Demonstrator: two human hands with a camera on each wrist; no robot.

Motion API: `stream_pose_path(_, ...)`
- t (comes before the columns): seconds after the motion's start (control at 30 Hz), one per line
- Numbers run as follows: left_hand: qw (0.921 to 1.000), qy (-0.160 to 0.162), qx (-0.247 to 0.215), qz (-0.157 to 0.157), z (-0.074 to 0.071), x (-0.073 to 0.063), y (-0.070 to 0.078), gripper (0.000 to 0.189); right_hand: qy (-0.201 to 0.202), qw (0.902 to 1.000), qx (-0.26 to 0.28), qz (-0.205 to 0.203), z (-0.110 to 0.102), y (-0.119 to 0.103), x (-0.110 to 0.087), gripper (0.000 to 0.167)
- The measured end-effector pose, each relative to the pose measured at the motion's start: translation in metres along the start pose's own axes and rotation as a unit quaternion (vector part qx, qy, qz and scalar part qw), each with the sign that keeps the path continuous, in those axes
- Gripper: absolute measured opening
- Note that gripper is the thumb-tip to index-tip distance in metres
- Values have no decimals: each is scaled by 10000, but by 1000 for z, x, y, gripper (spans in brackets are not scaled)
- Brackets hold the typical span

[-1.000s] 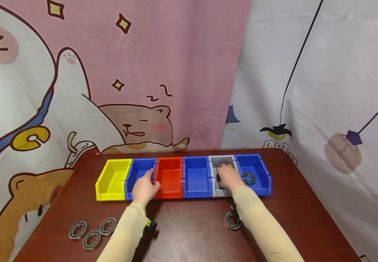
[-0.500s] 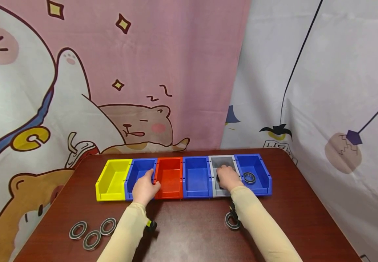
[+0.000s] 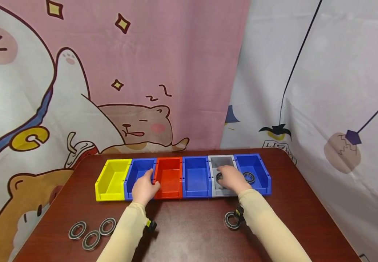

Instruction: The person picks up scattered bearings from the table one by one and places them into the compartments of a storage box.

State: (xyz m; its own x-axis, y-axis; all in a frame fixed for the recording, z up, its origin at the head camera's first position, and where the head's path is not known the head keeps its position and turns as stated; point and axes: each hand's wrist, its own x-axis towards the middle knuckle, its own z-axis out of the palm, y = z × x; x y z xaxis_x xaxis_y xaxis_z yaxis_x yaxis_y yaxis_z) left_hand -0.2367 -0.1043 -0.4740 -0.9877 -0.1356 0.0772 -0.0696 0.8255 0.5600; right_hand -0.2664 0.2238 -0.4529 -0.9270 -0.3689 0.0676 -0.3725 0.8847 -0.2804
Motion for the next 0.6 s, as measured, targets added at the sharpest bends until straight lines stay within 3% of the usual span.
stream_pose_path(0.2,10000,25,2,18,-1,-1,0,61,86,9993,339,136,-15,-2,-14,42)
stream_pose_path(0.6,10000,1,22,12,0,0,0,62,822,9936,772,92,-26,2,-43,38)
